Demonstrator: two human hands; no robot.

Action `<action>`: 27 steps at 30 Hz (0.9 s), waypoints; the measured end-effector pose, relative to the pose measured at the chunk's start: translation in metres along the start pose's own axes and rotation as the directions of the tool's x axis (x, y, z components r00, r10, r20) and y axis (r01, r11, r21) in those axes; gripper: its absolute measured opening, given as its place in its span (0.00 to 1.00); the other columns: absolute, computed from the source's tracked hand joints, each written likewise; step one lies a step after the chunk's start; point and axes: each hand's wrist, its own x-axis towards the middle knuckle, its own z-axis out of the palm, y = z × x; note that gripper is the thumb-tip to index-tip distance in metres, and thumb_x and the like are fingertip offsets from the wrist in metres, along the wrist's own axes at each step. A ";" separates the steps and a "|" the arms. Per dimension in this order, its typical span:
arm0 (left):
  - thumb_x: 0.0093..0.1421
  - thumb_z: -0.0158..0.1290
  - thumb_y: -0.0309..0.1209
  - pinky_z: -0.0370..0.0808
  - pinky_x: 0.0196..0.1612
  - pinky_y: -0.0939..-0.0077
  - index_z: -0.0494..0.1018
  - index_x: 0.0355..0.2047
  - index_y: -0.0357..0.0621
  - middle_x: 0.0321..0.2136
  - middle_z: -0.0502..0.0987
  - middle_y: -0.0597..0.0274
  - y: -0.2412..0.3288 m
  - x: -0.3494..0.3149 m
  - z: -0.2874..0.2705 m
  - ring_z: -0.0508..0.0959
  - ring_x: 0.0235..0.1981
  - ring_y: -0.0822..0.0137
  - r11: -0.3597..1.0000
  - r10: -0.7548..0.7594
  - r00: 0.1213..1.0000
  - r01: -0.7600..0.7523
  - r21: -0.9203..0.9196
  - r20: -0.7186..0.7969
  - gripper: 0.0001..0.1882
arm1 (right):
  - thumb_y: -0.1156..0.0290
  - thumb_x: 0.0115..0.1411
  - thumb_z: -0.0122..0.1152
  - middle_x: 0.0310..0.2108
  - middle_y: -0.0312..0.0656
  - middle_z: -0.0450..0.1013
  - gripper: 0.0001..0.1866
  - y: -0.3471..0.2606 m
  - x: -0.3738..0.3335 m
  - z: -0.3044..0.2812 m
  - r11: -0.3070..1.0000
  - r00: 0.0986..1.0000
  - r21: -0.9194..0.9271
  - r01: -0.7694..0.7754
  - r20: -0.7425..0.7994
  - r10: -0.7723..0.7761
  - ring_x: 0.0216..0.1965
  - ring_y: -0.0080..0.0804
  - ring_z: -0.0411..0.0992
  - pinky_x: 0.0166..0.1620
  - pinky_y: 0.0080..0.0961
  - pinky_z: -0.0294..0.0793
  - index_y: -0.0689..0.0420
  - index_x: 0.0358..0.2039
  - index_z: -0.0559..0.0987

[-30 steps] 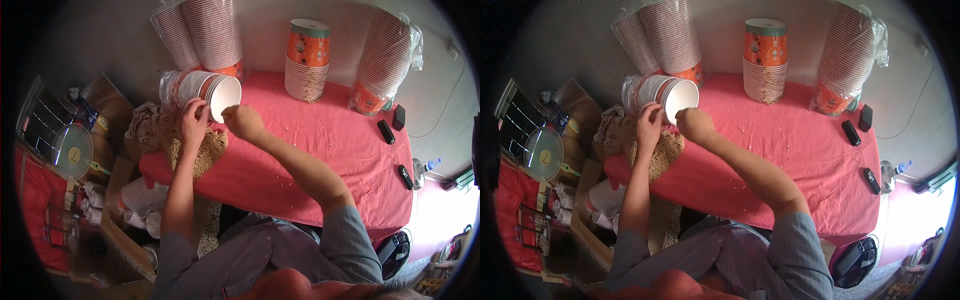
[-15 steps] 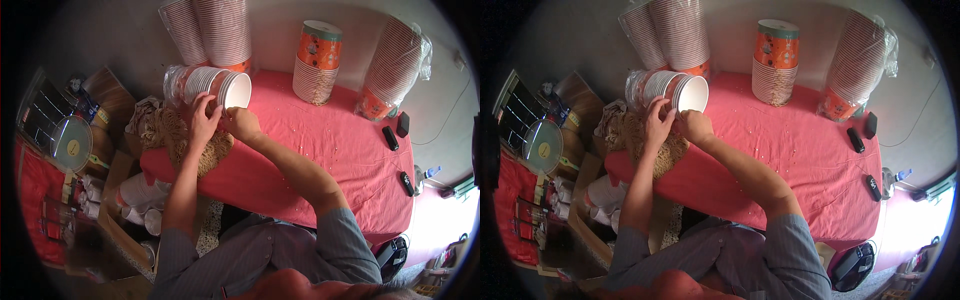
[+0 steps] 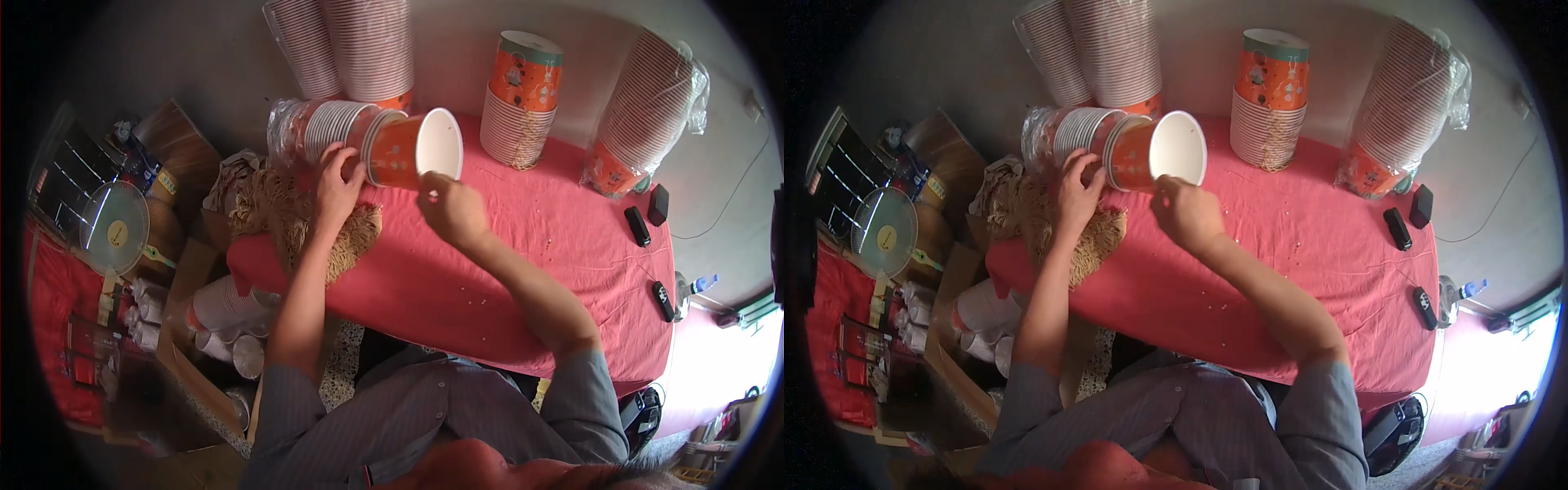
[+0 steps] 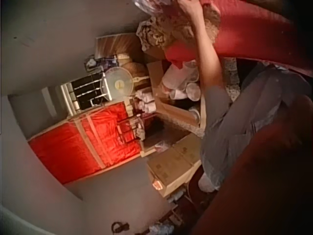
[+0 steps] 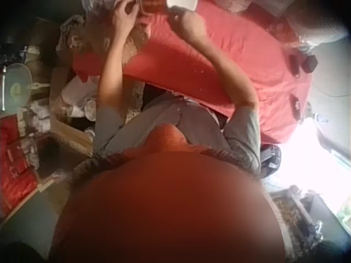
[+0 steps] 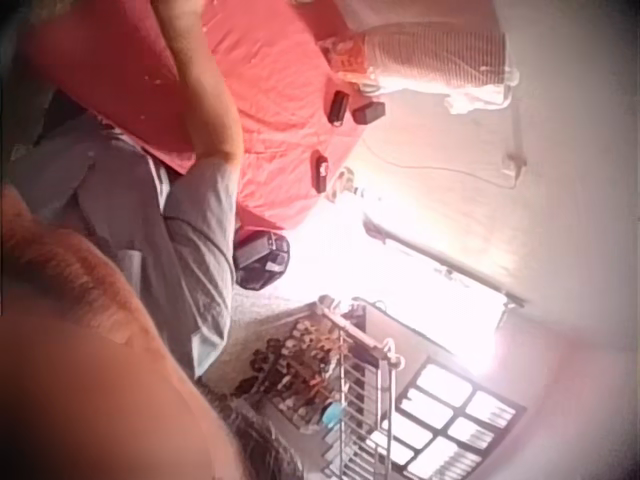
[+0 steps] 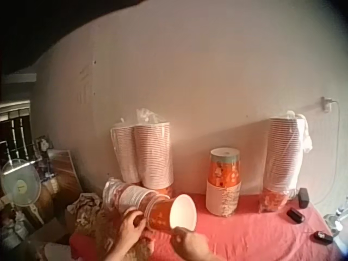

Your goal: Attaching wire handles or ties to printed paper bowls in a manufacturing environment.

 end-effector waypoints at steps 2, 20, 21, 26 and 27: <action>0.69 0.64 0.33 0.78 0.56 0.57 0.81 0.50 0.41 0.51 0.83 0.48 -0.001 -0.004 -0.017 0.82 0.53 0.46 0.994 -0.046 0.998 0.049 -0.099 0.035 0.13 | 0.65 0.68 0.60 0.35 0.47 0.83 0.07 0.002 -0.007 -0.034 0.993 0.997 -0.103 0.063 -0.029 -0.067 0.30 0.55 0.83 0.33 0.50 0.83 0.53 0.38 0.81; 0.61 0.65 0.27 0.76 0.60 0.54 0.85 0.44 0.39 0.47 0.83 0.50 -0.023 -0.044 -0.068 0.80 0.54 0.47 0.942 0.079 0.830 -0.243 0.230 0.552 0.11 | 0.74 0.60 0.62 0.36 0.44 0.82 0.05 -0.004 -0.022 -0.111 0.909 0.972 -0.371 0.188 0.203 -0.118 0.39 0.42 0.85 0.36 0.40 0.86 0.54 0.34 0.85; 0.62 0.65 0.26 0.77 0.59 0.54 0.85 0.44 0.39 0.46 0.83 0.50 -0.025 -0.043 -0.068 0.80 0.54 0.46 0.938 0.078 0.832 -0.248 0.243 0.549 0.10 | 0.74 0.60 0.61 0.36 0.44 0.82 0.05 -0.004 -0.021 -0.111 0.907 0.970 -0.378 0.186 0.218 -0.108 0.40 0.42 0.85 0.36 0.40 0.86 0.54 0.34 0.85; 0.62 0.63 0.25 0.76 0.60 0.53 0.84 0.40 0.38 0.45 0.84 0.48 -0.022 -0.038 -0.070 0.80 0.53 0.45 0.938 0.043 0.822 -0.229 0.261 0.568 0.06 | 0.75 0.60 0.61 0.37 0.44 0.82 0.06 0.000 -0.022 -0.112 0.908 0.965 -0.376 0.187 0.241 -0.099 0.42 0.42 0.84 0.37 0.40 0.86 0.54 0.35 0.84; 0.62 0.63 0.24 0.76 0.59 0.52 0.84 0.40 0.37 0.44 0.84 0.48 -0.019 -0.037 -0.070 0.80 0.52 0.45 0.943 0.043 0.820 -0.222 0.249 0.571 0.06 | 0.76 0.60 0.61 0.37 0.44 0.82 0.06 0.001 -0.022 -0.113 0.915 0.970 -0.359 0.183 0.219 -0.108 0.42 0.43 0.84 0.37 0.41 0.86 0.55 0.36 0.84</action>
